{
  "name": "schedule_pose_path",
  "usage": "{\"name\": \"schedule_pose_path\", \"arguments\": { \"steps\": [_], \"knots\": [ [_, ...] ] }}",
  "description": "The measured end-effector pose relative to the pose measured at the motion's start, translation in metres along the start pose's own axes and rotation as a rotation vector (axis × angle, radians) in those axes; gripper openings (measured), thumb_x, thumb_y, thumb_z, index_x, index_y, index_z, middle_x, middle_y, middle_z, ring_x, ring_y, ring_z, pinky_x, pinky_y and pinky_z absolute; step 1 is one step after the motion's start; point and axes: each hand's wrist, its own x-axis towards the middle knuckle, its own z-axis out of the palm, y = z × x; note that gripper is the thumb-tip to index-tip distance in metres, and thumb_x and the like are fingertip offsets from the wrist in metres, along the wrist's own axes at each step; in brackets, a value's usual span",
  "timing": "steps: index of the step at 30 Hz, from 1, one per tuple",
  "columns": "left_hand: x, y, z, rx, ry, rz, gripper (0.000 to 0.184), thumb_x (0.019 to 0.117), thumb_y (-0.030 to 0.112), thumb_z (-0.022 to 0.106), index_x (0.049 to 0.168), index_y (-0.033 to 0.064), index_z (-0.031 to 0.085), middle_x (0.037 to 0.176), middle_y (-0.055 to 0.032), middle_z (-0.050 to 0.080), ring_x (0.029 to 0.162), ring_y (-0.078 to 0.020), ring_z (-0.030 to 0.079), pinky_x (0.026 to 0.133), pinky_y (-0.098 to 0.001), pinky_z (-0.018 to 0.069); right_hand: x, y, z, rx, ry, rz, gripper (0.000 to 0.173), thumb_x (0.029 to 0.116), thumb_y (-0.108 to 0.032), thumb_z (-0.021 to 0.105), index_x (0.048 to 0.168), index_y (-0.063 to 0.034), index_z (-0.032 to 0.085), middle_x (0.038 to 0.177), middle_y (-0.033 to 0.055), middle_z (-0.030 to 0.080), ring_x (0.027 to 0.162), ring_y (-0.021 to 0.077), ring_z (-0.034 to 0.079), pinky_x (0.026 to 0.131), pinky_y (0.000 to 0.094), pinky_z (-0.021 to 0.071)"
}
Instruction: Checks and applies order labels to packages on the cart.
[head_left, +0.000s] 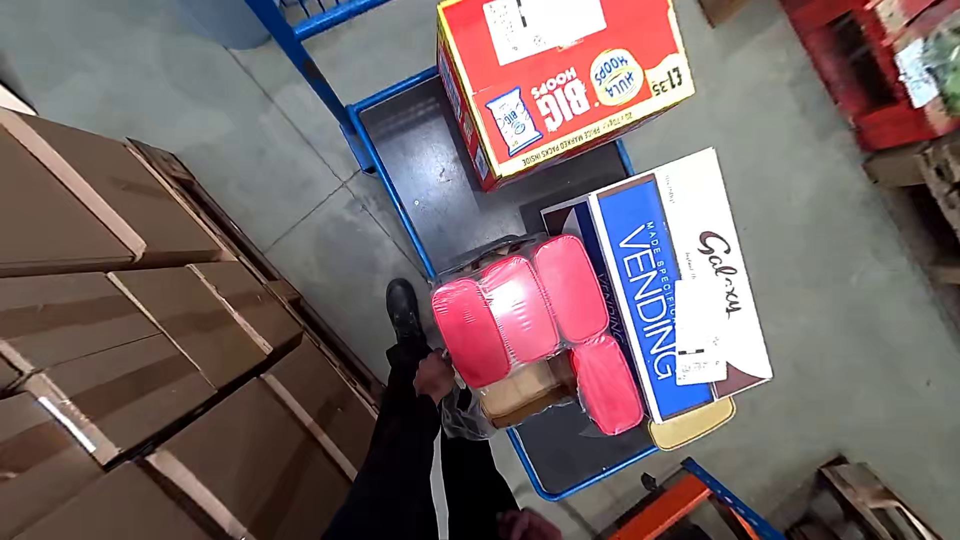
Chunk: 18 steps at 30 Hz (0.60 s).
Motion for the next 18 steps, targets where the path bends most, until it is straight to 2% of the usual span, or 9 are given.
{"name": "schedule_pose_path", "arguments": {
  "steps": [1, 3, 5, 8, 11, 13, 15, 16, 18],
  "knots": [
    [-0.005, -0.001, -0.006, 0.005, 0.029, 0.019, 0.039, 0.1038, 0.039, 0.05, 0.133, 0.0178, 0.065, 0.125, -0.0151, 0.07, 0.117, -0.0351, 0.067, 0.096, -0.0625, 0.054, 0.017, -0.005, -0.011, -0.04, 0.064, -0.04, 0.03, 0.1024, -0.007, 0.038, 0.096, 0.0001, 0.066, 0.111, 0.0146, 0.073, 0.11, 0.0285, 0.07, 0.099, 0.0461, 0.0567],
    [-0.022, -0.011, -0.02, 0.071, 0.073, 0.08, 0.039, 0.1054, 0.038, 0.048, 0.131, 0.0155, 0.066, 0.122, -0.0157, 0.071, 0.115, -0.0359, 0.068, 0.094, -0.0623, 0.0544, 0.048, -0.029, -0.031, -0.177, 0.176, -0.112, 0.027, 0.1042, -0.006, 0.04, 0.105, -0.001, 0.067, 0.11, 0.0113, 0.074, 0.105, 0.0244, 0.071, 0.089, 0.0427, 0.0604],
    [-0.049, -0.026, -0.047, 0.21, 0.115, 0.193, 0.042, 0.1067, 0.04, 0.043, 0.126, 0.0122, 0.067, 0.12, -0.0147, 0.071, 0.114, -0.0349, 0.068, 0.094, -0.0608, 0.0548, 0.083, -0.071, -0.042, -0.226, 0.276, -0.196, 0.027, 0.1052, -0.009, 0.041, 0.11, -0.0008, 0.066, 0.106, 0.0098, 0.074, 0.097, 0.0216, 0.072, 0.083, 0.0401, 0.062],
    [-0.099, -0.05, -0.102, 0.345, 0.233, 0.444, 0.046, 0.108, 0.041, 0.036, 0.115, 0.0113, 0.07, 0.115, -0.0103, 0.071, 0.106, -0.0291, 0.07, 0.09, -0.0546, 0.0576, 0.13, -0.143, -0.041, -0.098, 0.389, -0.283, 0.03, 0.108, -0.017, 0.039, 0.114, 0.0011, 0.063, 0.105, 0.013, 0.071, 0.094, 0.0238, 0.069, 0.081, 0.0402, 0.0593],
    [-0.144, -0.059, -0.15, 0.273, 0.476, 0.763, 0.04, 0.109, 0.038, 0.041, 0.109, 0.0128, 0.072, 0.106, -0.006, 0.071, 0.098, -0.0196, 0.071, 0.085, -0.0431, 0.0608, 0.159, -0.198, -0.029, 0.017, 0.533, -0.332, 0.029, 0.1096, -0.024, 0.042, 0.116, -0.0018, 0.06, 0.103, 0.0099, 0.069, 0.093, 0.0206, 0.068, 0.084, 0.0399, 0.0585],
    [-0.168, -0.047, -0.177, 0.192, 0.581, 0.96, 0.032, 0.1083, 0.033, 0.047, 0.108, 0.0138, 0.072, 0.106, -0.0031, 0.071, 0.099, -0.0136, 0.069, 0.085, -0.0357, 0.0609, 0.167, -0.226, -0.021, 0.003, 0.589, -0.398, 0.03, 0.1101, -0.03, 0.042, 0.11, -0.0075, 0.062, 0.094, 0.0039, 0.065, 0.087, 0.0155, 0.064, 0.081, 0.0357, 0.0556],
    [-0.183, -0.026, -0.2, 0.127, 0.589, 1.126, 0.028, 0.1081, 0.03, 0.048, 0.109, 0.0149, 0.072, 0.109, -0.0007, 0.071, 0.1, -0.0097, 0.068, 0.086, -0.0308, 0.0604, 0.168, -0.248, -0.017, -0.036, 0.611, -0.491, 0.039, 0.1111, -0.037, 0.038, 0.099, -0.0117, 0.066, 0.083, -0.0016, 0.059, 0.076, 0.0112, 0.057, 0.073, 0.0309, 0.0506],
    [-0.189, -0.014, -0.21, 0.112, 0.573, 1.183, 0.028, 0.1084, 0.03, 0.048, 0.111, 0.0158, 0.072, 0.109, 0.0008, 0.071, 0.1, -0.0078, 0.068, 0.086, -0.0291, 0.06, 0.166, -0.257, -0.018, -0.053, 0.592, -0.527, 0.043, 0.1117, -0.039, 0.035, 0.096, -0.014, 0.066, 0.083, -0.0041, 0.06, 0.078, 0.0096, 0.057, 0.075, 0.0303, 0.0505],
    [-0.198, 0.009, -0.224, 0.075, 0.553, 1.249, 0.027, 0.1082, 0.03, 0.049, 0.111, 0.0169, 0.072, 0.104, 0.0043, 0.071, 0.093, -0.0043, 0.068, 0.081, -0.0256, 0.0595, 0.154, -0.272, -0.026, -0.013, 0.461, -0.514, 0.046, 0.1121, -0.042, 0.029, 0.104, -0.0172, 0.068, 0.097, -0.0052, 0.066, 0.09, 0.0086, 0.062, 0.085, 0.0316, 0.0525]
  ]
}}
